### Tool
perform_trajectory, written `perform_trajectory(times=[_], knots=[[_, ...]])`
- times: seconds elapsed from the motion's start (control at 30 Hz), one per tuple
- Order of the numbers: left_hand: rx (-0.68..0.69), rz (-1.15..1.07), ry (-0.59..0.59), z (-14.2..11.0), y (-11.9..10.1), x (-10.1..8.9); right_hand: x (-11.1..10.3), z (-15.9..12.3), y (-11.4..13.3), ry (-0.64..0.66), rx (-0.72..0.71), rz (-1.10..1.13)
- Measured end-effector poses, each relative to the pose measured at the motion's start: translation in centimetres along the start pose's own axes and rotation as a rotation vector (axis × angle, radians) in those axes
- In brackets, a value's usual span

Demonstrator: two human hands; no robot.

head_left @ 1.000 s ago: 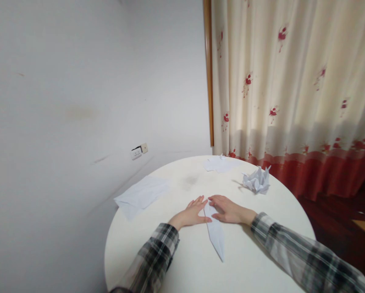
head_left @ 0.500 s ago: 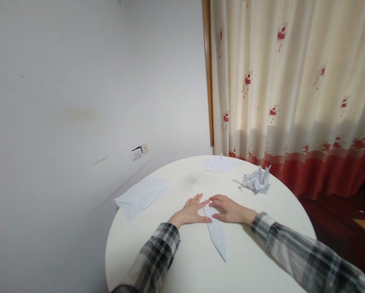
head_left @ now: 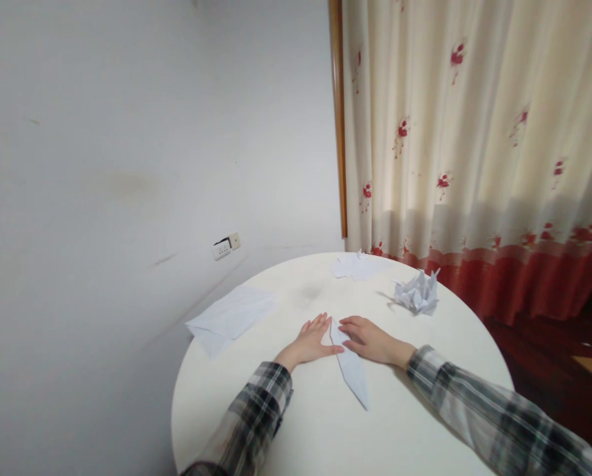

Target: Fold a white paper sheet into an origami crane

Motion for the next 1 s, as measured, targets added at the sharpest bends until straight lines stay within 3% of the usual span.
perform_trajectory(times=[0.1,0.33,0.6,0.8,1.0], knots=[[0.051,-0.048,-0.087,0.2,0.2,0.2,0.0,0.1,0.0,-0.014,0.019,-0.034],[0.381,-0.266,-0.292,-0.4,-1.7,-0.1,-1.0,0.3,0.8,-0.053,0.042,0.045],[0.466,-0.376,-0.141,-0.9,-2.7,-0.3,-0.4,0.3,-0.5,0.009,-0.022,0.177],[0.475,-0.338,0.08,-1.4,-2.0,-0.4,0.2,0.0,-1.0,0.031,-0.017,0.218],[0.444,-0.325,0.077,-1.2,-1.6,-0.1,0.4,0.0,-1.2,0.024,-0.012,0.205]])
Point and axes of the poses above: each hand's wrist, its own z-axis towards the middle knuckle, its own x-axis out of the palm, y = z × x, the point moved 3 cm from there along z, towards the middle knuckle, and after that the axes turned 12 degrees about -z, right-handed, at the moved point
